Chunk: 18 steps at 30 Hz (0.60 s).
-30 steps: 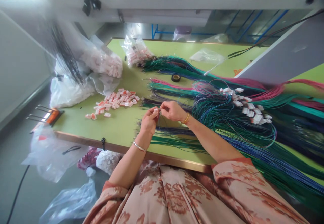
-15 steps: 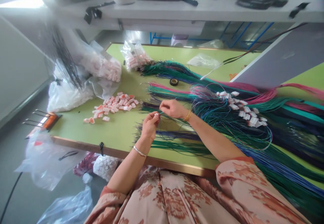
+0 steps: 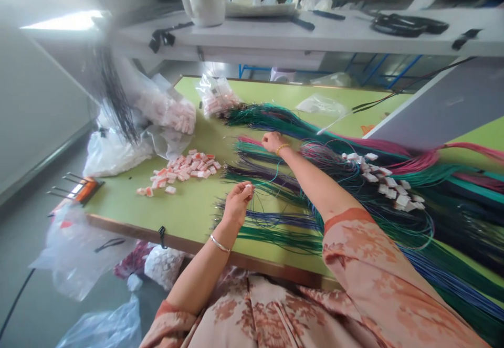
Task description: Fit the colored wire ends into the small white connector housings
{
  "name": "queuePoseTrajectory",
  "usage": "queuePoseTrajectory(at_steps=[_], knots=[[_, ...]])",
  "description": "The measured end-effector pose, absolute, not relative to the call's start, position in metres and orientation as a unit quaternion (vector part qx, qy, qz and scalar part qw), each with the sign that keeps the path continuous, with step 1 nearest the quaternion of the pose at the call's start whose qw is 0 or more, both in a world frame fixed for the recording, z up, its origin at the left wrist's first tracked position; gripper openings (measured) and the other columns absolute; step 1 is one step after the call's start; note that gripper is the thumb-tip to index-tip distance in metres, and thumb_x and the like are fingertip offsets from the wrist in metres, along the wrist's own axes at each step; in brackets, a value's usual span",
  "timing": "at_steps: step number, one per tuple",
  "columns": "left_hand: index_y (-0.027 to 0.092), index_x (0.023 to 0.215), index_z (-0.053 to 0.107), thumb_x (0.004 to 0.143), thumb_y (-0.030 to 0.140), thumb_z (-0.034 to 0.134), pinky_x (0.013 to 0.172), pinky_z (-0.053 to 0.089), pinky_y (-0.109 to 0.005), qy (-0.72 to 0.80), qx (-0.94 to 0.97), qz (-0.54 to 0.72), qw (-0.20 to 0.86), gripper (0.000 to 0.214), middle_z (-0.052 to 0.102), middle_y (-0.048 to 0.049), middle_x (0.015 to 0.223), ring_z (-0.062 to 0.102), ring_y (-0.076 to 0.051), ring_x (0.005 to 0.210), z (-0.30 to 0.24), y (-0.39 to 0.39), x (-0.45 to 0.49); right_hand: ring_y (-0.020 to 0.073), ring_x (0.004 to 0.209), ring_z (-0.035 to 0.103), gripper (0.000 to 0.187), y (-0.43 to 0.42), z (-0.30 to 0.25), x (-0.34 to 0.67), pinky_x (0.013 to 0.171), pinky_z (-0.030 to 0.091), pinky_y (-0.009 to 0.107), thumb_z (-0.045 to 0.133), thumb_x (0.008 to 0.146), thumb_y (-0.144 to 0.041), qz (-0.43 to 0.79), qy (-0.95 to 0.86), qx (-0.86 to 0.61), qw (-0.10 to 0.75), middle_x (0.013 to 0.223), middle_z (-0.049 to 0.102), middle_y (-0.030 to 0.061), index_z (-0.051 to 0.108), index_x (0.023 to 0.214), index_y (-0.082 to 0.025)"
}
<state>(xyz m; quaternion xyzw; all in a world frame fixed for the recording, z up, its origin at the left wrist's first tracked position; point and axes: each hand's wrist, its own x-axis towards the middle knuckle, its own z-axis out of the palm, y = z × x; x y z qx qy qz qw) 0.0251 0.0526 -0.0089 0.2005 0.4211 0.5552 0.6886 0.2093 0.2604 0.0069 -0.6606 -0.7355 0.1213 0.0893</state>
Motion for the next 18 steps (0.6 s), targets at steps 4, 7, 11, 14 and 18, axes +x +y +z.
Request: queuePoseTrajectory(at_steps=[4, 7, 11, 14, 18], knots=[[0.013, 0.083, 0.069, 0.063, 0.022, 0.081, 0.065, 0.040, -0.022, 0.421, 0.203, 0.557, 0.687, 0.025, 0.065, -0.0022, 0.073, 0.053, -0.007, 0.064, -0.008, 0.052, 0.025, 0.0221, 0.097, 0.063, 0.019, 0.260, 0.008, 0.207, 0.088, 0.043, 0.029, 0.054, 0.084, -0.018, 0.090, -0.756, -0.647, 0.048, 0.105, 0.071, 0.0165, 0.069, 0.096, -0.013], [0.013, 0.083, 0.069, 0.063, 0.022, 0.081, 0.064, 0.040, -0.022, 0.418, 0.205, 0.558, 0.687, 0.025, 0.065, -0.0020, 0.073, 0.053, -0.007, 0.064, -0.009, 0.052, 0.025, 0.0250, 0.098, 0.063, 0.028, 0.256, 0.011, 0.208, 0.089, 0.042, 0.032, 0.053, 0.084, -0.015, 0.074, -0.764, -0.639, 0.048, 0.108, 0.068, 0.0215, 0.063, 0.110, -0.009], [0.013, 0.083, 0.069, 0.064, 0.023, 0.081, 0.065, 0.039, -0.022, 0.416, 0.203, 0.561, 0.686, 0.024, 0.065, -0.0020, 0.074, 0.053, -0.007, 0.065, -0.009, 0.052, 0.026, 0.0236, 0.089, 0.064, 0.023, 0.254, 0.015, 0.210, 0.081, 0.043, 0.031, 0.048, 0.088, -0.019, 0.079, -0.761, -0.638, 0.086, 0.098, 0.070, 0.0172, 0.062, 0.106, -0.013], [0.013, 0.083, 0.069, 0.063, 0.023, 0.082, 0.065, 0.040, -0.022, 0.418, 0.200, 0.560, 0.687, 0.026, 0.065, -0.0023, 0.074, 0.054, -0.007, 0.065, -0.009, 0.052, 0.026, 0.0174, 0.083, 0.061, 0.017, 0.257, 0.020, 0.203, 0.076, 0.043, 0.025, 0.051, 0.086, -0.023, 0.125, -0.754, -0.627, 0.149, 0.094, 0.071, 0.0087, 0.065, 0.093, -0.016], [0.013, 0.083, 0.069, 0.062, 0.024, 0.082, 0.064, 0.040, -0.021, 0.418, 0.198, 0.561, 0.687, 0.027, 0.066, -0.0025, 0.075, 0.054, -0.007, 0.064, -0.009, 0.052, 0.026, 0.0129, 0.073, 0.057, 0.017, 0.259, 0.031, 0.178, 0.068, 0.042, 0.022, 0.054, 0.080, -0.023, 0.202, -0.765, -0.555, 0.257, 0.085, 0.070, 0.0051, 0.066, 0.088, -0.014]])
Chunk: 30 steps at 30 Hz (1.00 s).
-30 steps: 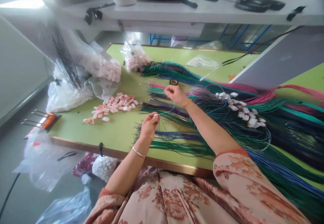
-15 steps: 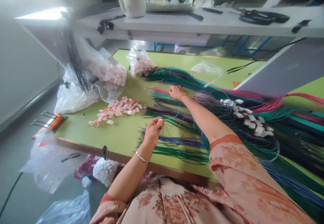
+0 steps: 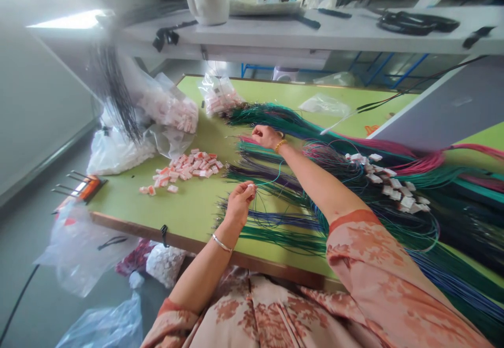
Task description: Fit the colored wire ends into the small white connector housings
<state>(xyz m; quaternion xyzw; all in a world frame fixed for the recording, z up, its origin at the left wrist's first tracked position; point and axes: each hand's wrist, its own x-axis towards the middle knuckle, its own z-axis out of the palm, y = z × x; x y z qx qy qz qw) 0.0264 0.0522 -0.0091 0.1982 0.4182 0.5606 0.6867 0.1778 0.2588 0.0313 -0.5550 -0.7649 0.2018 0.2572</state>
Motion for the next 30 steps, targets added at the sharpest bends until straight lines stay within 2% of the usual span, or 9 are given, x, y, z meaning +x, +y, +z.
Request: queuePoseTrajectory(at_steps=[5, 15, 21, 30], knots=[[0.013, 0.083, 0.068, 0.064, 0.023, 0.081, 0.062, 0.040, -0.020, 0.405, 0.196, 0.568, 0.689, 0.024, 0.065, -0.0012, 0.073, 0.053, -0.006, 0.062, -0.011, 0.052, 0.026, 0.0116, 0.065, 0.052, 0.017, 0.240, 0.047, 0.144, 0.064, 0.041, 0.022, 0.055, 0.077, -0.026, 0.276, -0.779, -0.457, 0.330, 0.072, 0.064, 0.0028, 0.065, 0.080, -0.013], [0.014, 0.083, 0.067, 0.065, 0.017, 0.080, 0.068, 0.042, -0.020, 0.377, 0.155, 0.601, 0.688, 0.023, 0.065, 0.0001, 0.077, 0.055, -0.005, 0.066, -0.007, 0.056, 0.027, 0.0099, 0.061, 0.047, 0.018, 0.150, 0.057, 0.164, 0.059, 0.039, 0.022, 0.059, 0.075, -0.033, 0.376, -0.775, -0.389, 0.328, 0.067, 0.058, 0.0000, 0.060, 0.075, -0.015], [0.016, 0.084, 0.067, 0.065, 0.015, 0.080, 0.070, 0.044, -0.019, 0.376, 0.134, 0.595, 0.697, 0.023, 0.067, 0.0010, 0.076, 0.057, -0.006, 0.066, -0.005, 0.059, 0.026, 0.0094, 0.058, 0.047, 0.013, 0.117, 0.044, 0.179, 0.056, 0.038, 0.022, 0.059, 0.074, -0.028, 0.383, -0.782, -0.383, 0.309, 0.065, 0.059, -0.0006, 0.061, 0.075, -0.015], [0.016, 0.087, 0.066, 0.067, 0.015, 0.080, 0.074, 0.046, -0.020, 0.391, 0.143, 0.576, 0.704, 0.024, 0.067, 0.0011, 0.075, 0.059, -0.006, 0.067, -0.009, 0.061, 0.025, 0.0091, 0.058, 0.048, 0.008, 0.110, 0.030, 0.183, 0.056, 0.038, 0.021, 0.059, 0.073, -0.022, 0.333, -0.808, -0.381, 0.302, 0.067, 0.059, -0.0003, 0.061, 0.075, -0.015]])
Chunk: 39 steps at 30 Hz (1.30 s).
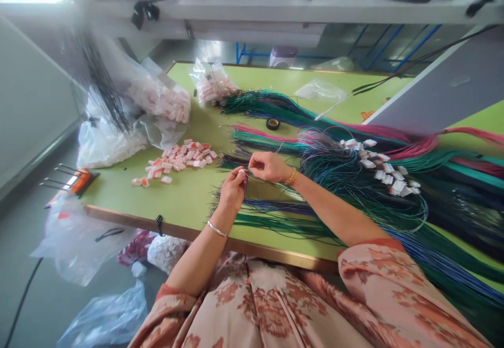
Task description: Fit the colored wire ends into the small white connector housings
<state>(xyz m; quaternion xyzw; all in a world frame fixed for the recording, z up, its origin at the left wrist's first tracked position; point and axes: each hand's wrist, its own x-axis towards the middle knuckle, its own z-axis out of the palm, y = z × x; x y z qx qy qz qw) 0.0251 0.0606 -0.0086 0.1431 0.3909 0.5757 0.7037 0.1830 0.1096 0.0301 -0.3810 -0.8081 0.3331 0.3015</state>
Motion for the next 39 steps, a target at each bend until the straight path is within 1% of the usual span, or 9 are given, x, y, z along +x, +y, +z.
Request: queuePoseTrajectory(at_steps=[9, 14, 19, 24, 31, 39], knots=[[0.015, 0.085, 0.068, 0.066, 0.015, 0.081, 0.074, 0.045, -0.021, 0.395, 0.155, 0.581, 0.694, 0.023, 0.067, 0.0012, 0.075, 0.059, -0.006, 0.066, -0.012, 0.061, 0.026, 0.0095, 0.058, 0.049, 0.004, 0.109, 0.026, 0.181, 0.056, 0.037, 0.021, 0.058, 0.074, -0.019, 0.259, -0.838, -0.364, 0.314, 0.067, 0.060, 0.0001, 0.060, 0.074, -0.016], [0.015, 0.082, 0.069, 0.063, 0.017, 0.081, 0.069, 0.043, -0.022, 0.419, 0.161, 0.594, 0.667, 0.023, 0.068, 0.0008, 0.073, 0.057, -0.006, 0.063, -0.014, 0.062, 0.029, 0.0112, 0.059, 0.049, 0.007, 0.105, 0.027, 0.179, 0.058, 0.038, 0.023, 0.055, 0.076, -0.019, 0.217, -0.856, -0.349, 0.313, 0.068, 0.060, 0.0024, 0.059, 0.070, -0.017], [0.014, 0.083, 0.071, 0.058, 0.022, 0.084, 0.069, 0.043, -0.024, 0.444, 0.183, 0.580, 0.658, 0.029, 0.068, -0.0001, 0.073, 0.058, -0.008, 0.064, -0.017, 0.060, 0.032, 0.0117, 0.060, 0.051, 0.008, 0.103, 0.021, 0.179, 0.058, 0.037, 0.023, 0.055, 0.077, -0.020, 0.228, -0.848, -0.367, 0.307, 0.070, 0.062, 0.0031, 0.060, 0.071, -0.017], [0.015, 0.082, 0.071, 0.057, 0.024, 0.085, 0.069, 0.043, -0.024, 0.451, 0.202, 0.588, 0.640, 0.030, 0.067, 0.0006, 0.071, 0.057, -0.008, 0.064, -0.016, 0.058, 0.034, 0.0118, 0.059, 0.051, 0.011, 0.103, 0.020, 0.180, 0.058, 0.036, 0.023, 0.056, 0.077, -0.021, 0.222, -0.850, -0.391, 0.274, 0.068, 0.063, 0.0032, 0.061, 0.070, -0.016], [0.015, 0.081, 0.069, 0.056, 0.023, 0.085, 0.066, 0.042, -0.023, 0.456, 0.184, 0.597, 0.633, 0.031, 0.067, 0.0004, 0.071, 0.057, -0.007, 0.062, -0.013, 0.060, 0.035, 0.0126, 0.064, 0.052, 0.012, 0.103, 0.020, 0.183, 0.061, 0.035, 0.024, 0.053, 0.081, -0.021, 0.193, -0.859, -0.401, 0.252, 0.075, 0.064, 0.0040, 0.064, 0.080, -0.015], [0.015, 0.081, 0.070, 0.055, 0.024, 0.085, 0.067, 0.043, -0.024, 0.470, 0.194, 0.593, 0.625, 0.031, 0.066, 0.0007, 0.069, 0.057, -0.008, 0.062, -0.016, 0.062, 0.036, 0.0143, 0.065, 0.052, 0.013, 0.098, 0.017, 0.179, 0.064, 0.034, 0.026, 0.050, 0.082, -0.020, 0.132, -0.877, -0.410, 0.214, 0.076, 0.065, 0.0058, 0.062, 0.078, -0.016]])
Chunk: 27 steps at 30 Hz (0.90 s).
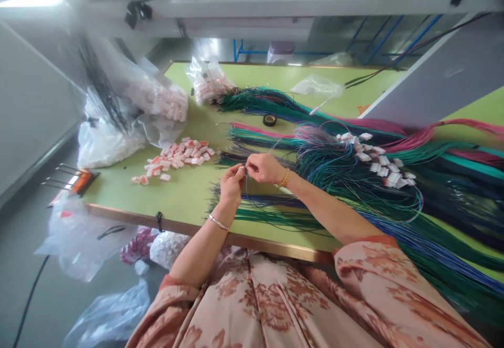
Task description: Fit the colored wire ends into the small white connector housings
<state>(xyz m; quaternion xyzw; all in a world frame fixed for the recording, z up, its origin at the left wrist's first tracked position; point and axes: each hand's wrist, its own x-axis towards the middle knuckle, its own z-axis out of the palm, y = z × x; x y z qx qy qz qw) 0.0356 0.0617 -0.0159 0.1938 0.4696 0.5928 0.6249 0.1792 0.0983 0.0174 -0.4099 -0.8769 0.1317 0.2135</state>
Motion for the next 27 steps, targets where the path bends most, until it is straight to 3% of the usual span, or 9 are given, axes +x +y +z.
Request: queuePoseTrajectory(at_steps=[8, 11, 13, 17, 20, 22, 25, 27], knots=[[0.015, 0.078, 0.069, 0.051, 0.025, 0.086, 0.067, 0.044, -0.024, 0.470, 0.214, 0.588, 0.623, 0.034, 0.067, -0.0001, 0.070, 0.058, -0.009, 0.064, -0.016, 0.062, 0.040, 0.0172, 0.074, 0.057, 0.014, 0.090, 0.023, 0.183, 0.070, 0.034, 0.029, 0.052, 0.083, -0.029, 0.121, -0.863, -0.454, 0.189, 0.085, 0.067, 0.0060, 0.059, 0.085, -0.017], [0.015, 0.081, 0.068, 0.057, 0.026, 0.084, 0.066, 0.045, -0.022, 0.450, 0.210, 0.593, 0.634, 0.031, 0.067, -0.0002, 0.073, 0.058, -0.008, 0.064, -0.014, 0.062, 0.039, 0.0214, 0.084, 0.061, 0.038, 0.084, 0.028, 0.178, 0.079, 0.038, 0.033, 0.065, 0.073, -0.040, 0.139, -0.854, -0.459, 0.203, 0.095, 0.068, 0.0071, 0.056, 0.103, -0.017], [0.016, 0.086, 0.068, 0.064, 0.029, 0.081, 0.068, 0.046, -0.022, 0.441, 0.202, 0.600, 0.636, 0.028, 0.067, -0.0007, 0.077, 0.058, -0.008, 0.065, -0.013, 0.062, 0.038, 0.0223, 0.084, 0.062, 0.047, 0.079, 0.030, 0.176, 0.083, 0.040, 0.036, 0.067, 0.068, -0.032, 0.147, -0.857, -0.445, 0.213, 0.093, 0.069, 0.0067, 0.052, 0.109, -0.016], [0.019, 0.105, 0.065, 0.079, 0.035, 0.071, 0.086, 0.050, -0.027, 0.444, 0.168, 0.605, 0.639, 0.030, 0.068, -0.0072, 0.103, 0.067, -0.013, 0.088, -0.013, 0.062, 0.036, 0.0177, 0.083, 0.064, 0.042, 0.076, 0.043, 0.201, 0.082, 0.047, 0.033, 0.057, 0.072, -0.018, 0.173, -0.809, -0.435, 0.355, 0.095, 0.068, 0.0047, 0.047, 0.113, -0.020], [0.018, 0.111, 0.062, 0.085, 0.038, 0.065, 0.098, 0.047, -0.031, 0.440, 0.173, 0.596, 0.649, 0.033, 0.063, -0.0140, 0.123, 0.064, -0.018, 0.109, -0.013, 0.061, 0.036, 0.0170, 0.089, 0.064, 0.042, 0.082, 0.056, 0.252, 0.083, 0.050, 0.033, 0.054, 0.077, -0.022, 0.099, -0.705, -0.504, 0.490, 0.102, 0.066, 0.0058, 0.043, 0.117, -0.022], [0.018, 0.113, 0.061, 0.087, 0.039, 0.062, 0.102, 0.045, -0.032, 0.437, 0.181, 0.593, 0.652, 0.034, 0.059, -0.0160, 0.131, 0.061, -0.020, 0.118, -0.013, 0.060, 0.037, 0.0179, 0.088, 0.064, 0.042, 0.088, 0.059, 0.296, 0.081, 0.051, 0.034, 0.054, 0.078, -0.024, 0.046, -0.632, -0.566, 0.527, 0.101, 0.066, 0.0074, 0.043, 0.119, -0.021], [0.017, 0.114, 0.061, 0.089, 0.041, 0.060, 0.105, 0.043, -0.032, 0.435, 0.187, 0.592, 0.652, 0.035, 0.056, -0.0173, 0.135, 0.058, -0.021, 0.123, -0.012, 0.059, 0.038, 0.0200, 0.086, 0.064, 0.044, 0.092, 0.049, 0.360, 0.077, 0.051, 0.036, 0.051, 0.079, -0.022, -0.020, -0.529, -0.678, 0.510, 0.101, 0.066, 0.0141, 0.044, 0.122, -0.013], [0.016, 0.113, 0.061, 0.089, 0.041, 0.059, 0.106, 0.043, -0.033, 0.433, 0.188, 0.594, 0.652, 0.035, 0.056, -0.0184, 0.135, 0.058, -0.021, 0.123, -0.011, 0.058, 0.038, 0.0232, 0.088, 0.062, 0.047, 0.089, 0.035, 0.390, 0.079, 0.048, 0.039, 0.049, 0.080, -0.021, -0.067, -0.483, -0.746, 0.453, 0.103, 0.064, 0.0205, 0.045, 0.125, -0.008]])
